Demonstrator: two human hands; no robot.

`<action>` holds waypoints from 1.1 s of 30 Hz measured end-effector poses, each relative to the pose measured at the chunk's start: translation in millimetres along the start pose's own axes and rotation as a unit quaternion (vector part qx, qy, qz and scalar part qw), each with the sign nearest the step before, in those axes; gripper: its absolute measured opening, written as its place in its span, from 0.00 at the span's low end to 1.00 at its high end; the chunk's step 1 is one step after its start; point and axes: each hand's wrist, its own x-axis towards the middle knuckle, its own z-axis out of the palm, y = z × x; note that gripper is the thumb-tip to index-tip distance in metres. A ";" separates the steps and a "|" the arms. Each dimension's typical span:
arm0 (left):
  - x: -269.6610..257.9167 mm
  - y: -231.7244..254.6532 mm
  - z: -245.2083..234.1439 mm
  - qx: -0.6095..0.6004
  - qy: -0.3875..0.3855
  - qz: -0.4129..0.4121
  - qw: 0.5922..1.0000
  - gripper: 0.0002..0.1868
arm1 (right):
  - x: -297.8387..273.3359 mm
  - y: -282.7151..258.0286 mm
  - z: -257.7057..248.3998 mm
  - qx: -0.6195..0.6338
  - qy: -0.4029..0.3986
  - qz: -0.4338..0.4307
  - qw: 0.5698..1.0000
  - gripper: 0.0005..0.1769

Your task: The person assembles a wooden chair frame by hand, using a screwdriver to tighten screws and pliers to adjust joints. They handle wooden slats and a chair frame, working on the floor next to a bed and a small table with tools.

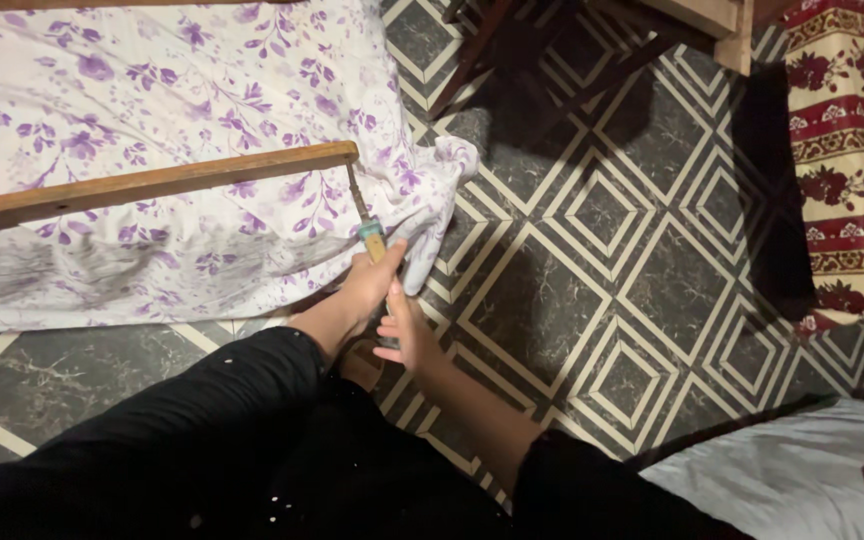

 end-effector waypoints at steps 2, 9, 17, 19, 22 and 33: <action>-1.0 3.8 1.6 0.015 0.026 -0.039 0.999 0.54 | 13.3 14.2 1.8 0.012 0.009 -0.016 1.000 0.61; -14.8 18.3 -13.9 -0.050 -0.062 -0.037 0.996 0.48 | 21.2 9.1 7.1 0.226 -0.001 0.083 0.970 0.60; -16.7 9.9 -38.5 -0.234 -0.261 -0.109 0.930 0.15 | 7.2 -32.6 -2.6 0.354 -0.149 0.106 0.917 0.36; -14.7 3.4 -34.7 -0.232 -0.293 -0.049 0.926 0.16 | 15.5 -33.3 -2.4 0.334 -0.156 0.097 0.924 0.38; -12.9 -3.4 -38.1 -0.202 -0.251 -0.050 0.945 0.18 | 23.7 -31.8 2.5 0.219 -0.022 0.107 0.970 0.41; -47.9 -24.4 -62.2 -0.230 -0.210 -0.105 0.944 0.22 | 4.7 9.1 -25.7 -0.031 0.128 -0.101 0.986 0.25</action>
